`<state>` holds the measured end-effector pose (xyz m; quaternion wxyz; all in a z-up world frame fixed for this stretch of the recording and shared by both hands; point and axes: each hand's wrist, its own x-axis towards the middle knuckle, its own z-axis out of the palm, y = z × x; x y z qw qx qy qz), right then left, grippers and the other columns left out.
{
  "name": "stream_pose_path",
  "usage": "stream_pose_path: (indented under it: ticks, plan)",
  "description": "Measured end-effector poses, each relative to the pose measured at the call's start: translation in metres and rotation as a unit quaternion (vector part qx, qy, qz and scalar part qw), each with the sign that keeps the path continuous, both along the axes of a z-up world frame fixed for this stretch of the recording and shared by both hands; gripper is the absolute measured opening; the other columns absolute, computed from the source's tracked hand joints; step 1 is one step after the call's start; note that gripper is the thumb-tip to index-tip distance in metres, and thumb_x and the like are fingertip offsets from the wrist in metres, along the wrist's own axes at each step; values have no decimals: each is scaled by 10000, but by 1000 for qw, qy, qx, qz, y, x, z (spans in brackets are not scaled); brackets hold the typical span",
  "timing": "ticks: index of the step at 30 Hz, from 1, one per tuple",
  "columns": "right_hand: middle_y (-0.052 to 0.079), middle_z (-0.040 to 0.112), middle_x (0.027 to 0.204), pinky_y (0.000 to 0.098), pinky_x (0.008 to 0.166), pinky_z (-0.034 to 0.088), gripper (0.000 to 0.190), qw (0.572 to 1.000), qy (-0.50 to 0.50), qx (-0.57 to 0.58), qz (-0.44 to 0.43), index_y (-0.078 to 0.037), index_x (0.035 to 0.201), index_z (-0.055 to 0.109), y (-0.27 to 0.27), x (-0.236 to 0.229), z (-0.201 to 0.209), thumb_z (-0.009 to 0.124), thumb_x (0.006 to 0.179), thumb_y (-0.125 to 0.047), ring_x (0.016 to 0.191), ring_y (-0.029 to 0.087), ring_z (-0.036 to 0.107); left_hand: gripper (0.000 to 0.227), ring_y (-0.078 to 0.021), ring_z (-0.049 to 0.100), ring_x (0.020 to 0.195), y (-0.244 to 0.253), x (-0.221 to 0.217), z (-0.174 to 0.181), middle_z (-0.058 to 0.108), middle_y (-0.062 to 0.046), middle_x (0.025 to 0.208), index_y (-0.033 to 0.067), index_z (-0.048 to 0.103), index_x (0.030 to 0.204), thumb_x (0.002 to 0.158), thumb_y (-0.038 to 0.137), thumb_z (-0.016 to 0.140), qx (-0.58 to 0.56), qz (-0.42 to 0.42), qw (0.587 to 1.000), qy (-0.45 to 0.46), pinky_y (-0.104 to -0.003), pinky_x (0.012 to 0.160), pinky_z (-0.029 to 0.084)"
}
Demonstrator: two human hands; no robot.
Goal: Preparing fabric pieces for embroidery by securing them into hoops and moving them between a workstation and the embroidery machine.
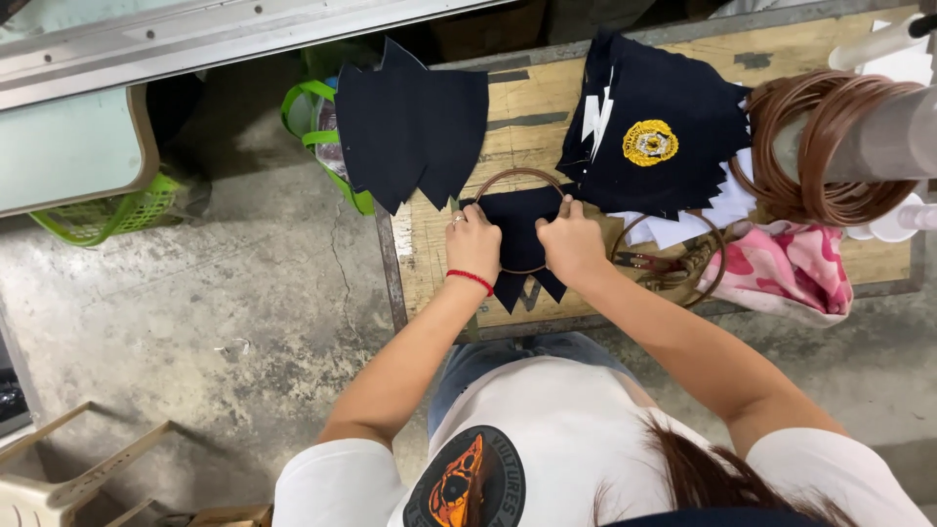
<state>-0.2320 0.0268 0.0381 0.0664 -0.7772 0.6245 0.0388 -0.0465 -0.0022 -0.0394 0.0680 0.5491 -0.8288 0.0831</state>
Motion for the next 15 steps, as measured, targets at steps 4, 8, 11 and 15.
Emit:
stream_pose_path:
  ticks: [4, 8, 11, 15]
  plan:
    - [480, 675, 1227, 524, 625, 644, 319, 997, 13, -71, 4, -96, 1037, 863, 7, 4, -25, 898, 723, -57, 1073, 510, 706, 396, -333, 650, 805, 3, -2, -14, 615, -162, 898, -151, 717, 1188, 838, 20, 792, -15, 1, 1000, -5, -415, 647, 503]
    - [468, 686, 1182, 484, 717, 609, 582, 997, 24, -73, 30, -158, 1059, 853, 3, -9, -52, 1028, 506, -201, 1044, 501, 709, 896, -381, 657, 917, -1, 7, 13, 609, -190, 1020, -153, 645, 1304, 541, 220, 932, 88, -2, 996, 15, -460, 757, 560]
    - [392, 644, 1369, 528, 918, 566, 764, 999, -26, -8, 21, -192, 1243, 794, 11, -25, -22, 1034, 532, -339, 1220, 466, 658, 1283, -438, 691, 1057, 3, 31, 63, 611, -210, 1203, -42, 545, 1522, 435, 431, 1036, 221, -1, 972, 79, -528, 913, 588]
    - [226, 715, 1401, 503, 983, 585, 524, 950, -287, -52, -115, -127, 1358, 742, 50, -55, 37, 890, 869, -245, 1187, 413, 700, 1037, -602, 579, 1320, 43, 62, 104, 548, -342, 1431, 45, 410, 1652, 827, 394, 932, 309, 132, 891, 304, -625, 1119, 494]
